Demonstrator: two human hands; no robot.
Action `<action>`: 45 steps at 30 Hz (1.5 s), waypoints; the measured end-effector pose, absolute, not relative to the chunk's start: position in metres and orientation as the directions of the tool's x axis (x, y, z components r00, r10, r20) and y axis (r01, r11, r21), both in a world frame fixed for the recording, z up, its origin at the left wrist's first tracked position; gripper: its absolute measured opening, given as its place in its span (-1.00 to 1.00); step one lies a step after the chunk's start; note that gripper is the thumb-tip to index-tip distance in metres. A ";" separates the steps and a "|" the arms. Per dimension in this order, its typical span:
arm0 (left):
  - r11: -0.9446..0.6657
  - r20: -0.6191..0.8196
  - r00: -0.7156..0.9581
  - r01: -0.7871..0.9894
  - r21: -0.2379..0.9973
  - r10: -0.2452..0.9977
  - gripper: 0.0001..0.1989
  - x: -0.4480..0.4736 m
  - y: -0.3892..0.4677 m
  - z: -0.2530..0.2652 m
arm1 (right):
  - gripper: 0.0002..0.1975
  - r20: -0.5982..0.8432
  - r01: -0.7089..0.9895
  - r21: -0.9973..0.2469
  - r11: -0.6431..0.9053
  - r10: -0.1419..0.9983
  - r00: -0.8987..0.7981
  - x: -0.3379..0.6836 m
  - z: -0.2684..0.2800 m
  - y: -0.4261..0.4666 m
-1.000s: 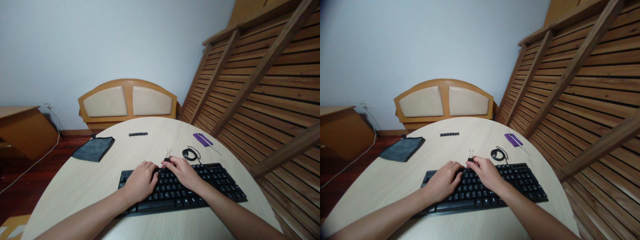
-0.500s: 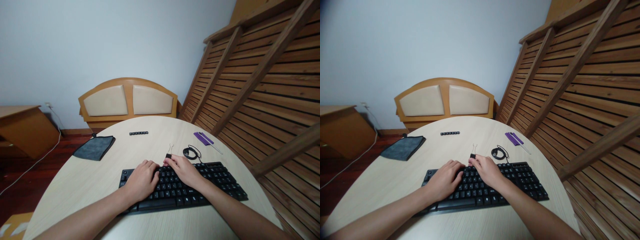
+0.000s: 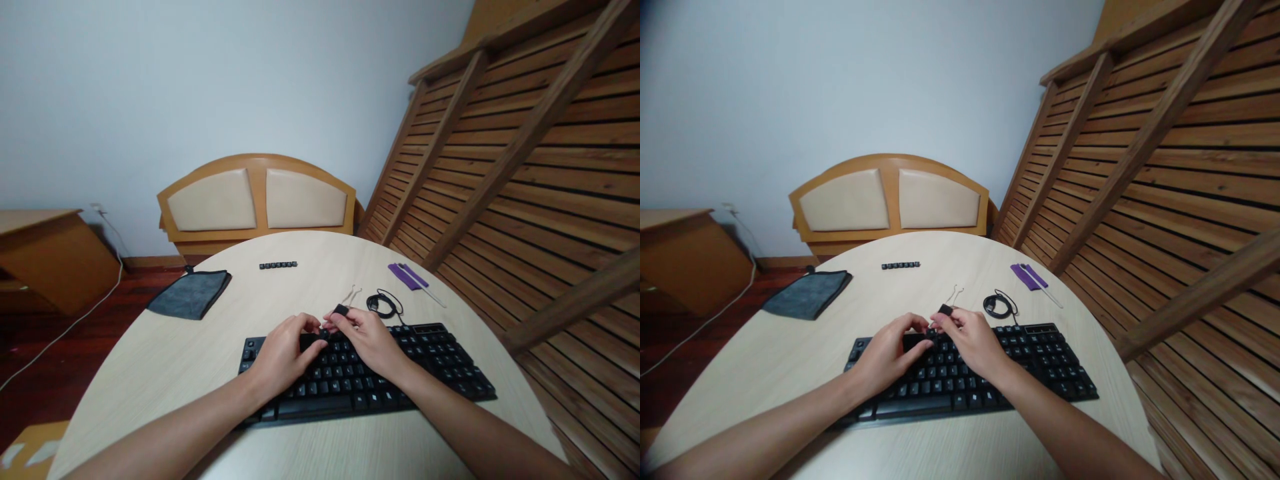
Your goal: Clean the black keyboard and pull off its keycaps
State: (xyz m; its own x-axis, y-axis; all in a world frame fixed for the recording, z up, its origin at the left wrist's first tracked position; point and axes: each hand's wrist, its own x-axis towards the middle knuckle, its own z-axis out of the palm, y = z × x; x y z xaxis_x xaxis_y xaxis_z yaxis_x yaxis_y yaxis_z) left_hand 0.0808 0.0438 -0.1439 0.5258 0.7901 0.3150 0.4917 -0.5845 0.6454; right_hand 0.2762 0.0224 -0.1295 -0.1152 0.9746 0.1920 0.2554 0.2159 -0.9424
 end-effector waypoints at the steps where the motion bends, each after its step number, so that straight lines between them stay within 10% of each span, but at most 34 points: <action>1: -0.585 0.320 0.526 0.477 0.655 0.788 -0.85 0.081 0.044 -0.143 | -0.57 0.195 0.263 -0.939 0.221 0.973 -0.120 0.276 -0.129 0.022; 26: -0.609 0.392 0.523 0.348 0.712 0.757 -0.85 0.079 0.047 -0.145 | -0.51 0.101 0.181 -0.976 0.120 0.989 -0.106 0.277 -0.135 0.028; 45: -0.809 0.514 0.651 0.294 0.508 0.559 -0.75 0.077 0.049 -0.151 | -0.57 0.113 0.221 -0.964 0.145 0.982 -0.150 0.278 -0.136 0.026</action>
State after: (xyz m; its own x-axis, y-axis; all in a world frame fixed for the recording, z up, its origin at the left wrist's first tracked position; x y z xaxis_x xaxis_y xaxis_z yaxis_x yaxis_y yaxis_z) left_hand 0.0770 0.0486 -0.1514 0.6505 0.5591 0.5141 0.2938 -0.8094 0.5085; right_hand 0.2783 0.0260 -0.1359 -0.1500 0.9822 0.1133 0.2210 0.1450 -0.9644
